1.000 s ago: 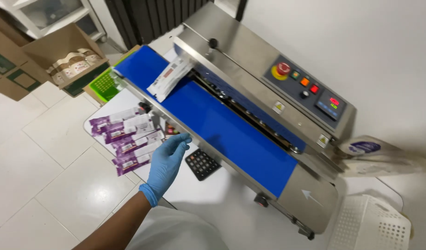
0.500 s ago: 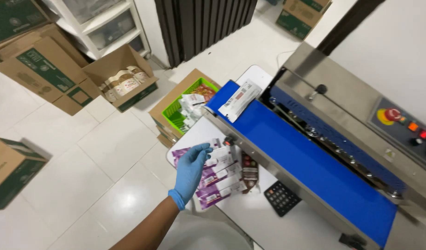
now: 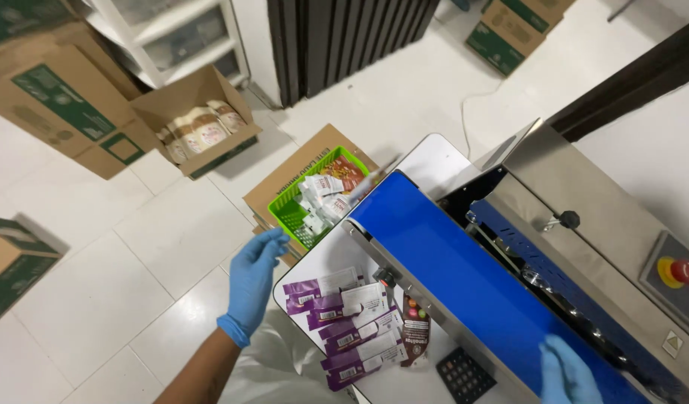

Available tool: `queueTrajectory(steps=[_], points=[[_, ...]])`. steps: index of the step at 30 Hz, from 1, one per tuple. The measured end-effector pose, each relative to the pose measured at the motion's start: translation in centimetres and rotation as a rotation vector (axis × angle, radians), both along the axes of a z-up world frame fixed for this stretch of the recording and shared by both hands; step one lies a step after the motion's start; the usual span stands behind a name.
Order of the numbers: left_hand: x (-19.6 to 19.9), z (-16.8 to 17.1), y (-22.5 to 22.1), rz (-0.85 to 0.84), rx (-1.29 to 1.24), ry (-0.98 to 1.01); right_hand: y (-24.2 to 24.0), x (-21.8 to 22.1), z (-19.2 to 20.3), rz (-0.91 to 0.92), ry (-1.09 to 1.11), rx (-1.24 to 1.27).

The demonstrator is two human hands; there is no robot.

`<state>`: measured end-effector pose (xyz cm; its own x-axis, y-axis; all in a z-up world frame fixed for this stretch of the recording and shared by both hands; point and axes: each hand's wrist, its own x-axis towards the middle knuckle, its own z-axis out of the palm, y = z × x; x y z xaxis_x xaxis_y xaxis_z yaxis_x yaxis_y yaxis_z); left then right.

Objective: The person places individual packets of nuts into a heat sealing machine one at a time and then places the sealed packets into a green plastic tray.

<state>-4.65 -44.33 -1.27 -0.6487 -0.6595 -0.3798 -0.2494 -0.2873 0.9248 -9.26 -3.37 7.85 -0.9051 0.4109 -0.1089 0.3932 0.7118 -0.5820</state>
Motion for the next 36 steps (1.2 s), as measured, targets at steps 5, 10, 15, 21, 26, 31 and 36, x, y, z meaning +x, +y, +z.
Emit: queueTrajectory(steps=[5, 10, 15, 21, 26, 31, 36], points=[[-7.0, -1.0, -4.6, -0.055, 0.04, 0.011, -12.0, -0.2, -1.2, 0.244, 0.339, -0.162], [-17.4, -11.2, -7.7, -0.293, -0.068, -0.06, -20.9, -1.8, -3.4, 0.295, -0.633, 0.46], [-25.5, -22.6, -7.8, -0.967, -0.581, 0.02, -30.1, -6.3, -2.2, -0.579, -0.608, -1.016], [-27.8, -26.0, -7.3, -1.497, -0.937, -0.368, -23.2, -1.1, -22.1, -0.057, -0.378, -0.669], [-22.8, -27.1, -7.8, -1.358, -1.095, -0.389, -24.2, 4.0, -26.2, 0.378, -0.272, -0.373], [-19.1, -27.5, -9.4, -1.41, -0.967, -0.637, -40.3, -7.1, -12.0, -0.029, -0.439, -0.237], [-19.8, -25.2, -14.1, -1.161, -0.873, -0.2, -42.8, -16.1, -18.8, 0.121, -0.371, -0.304]])
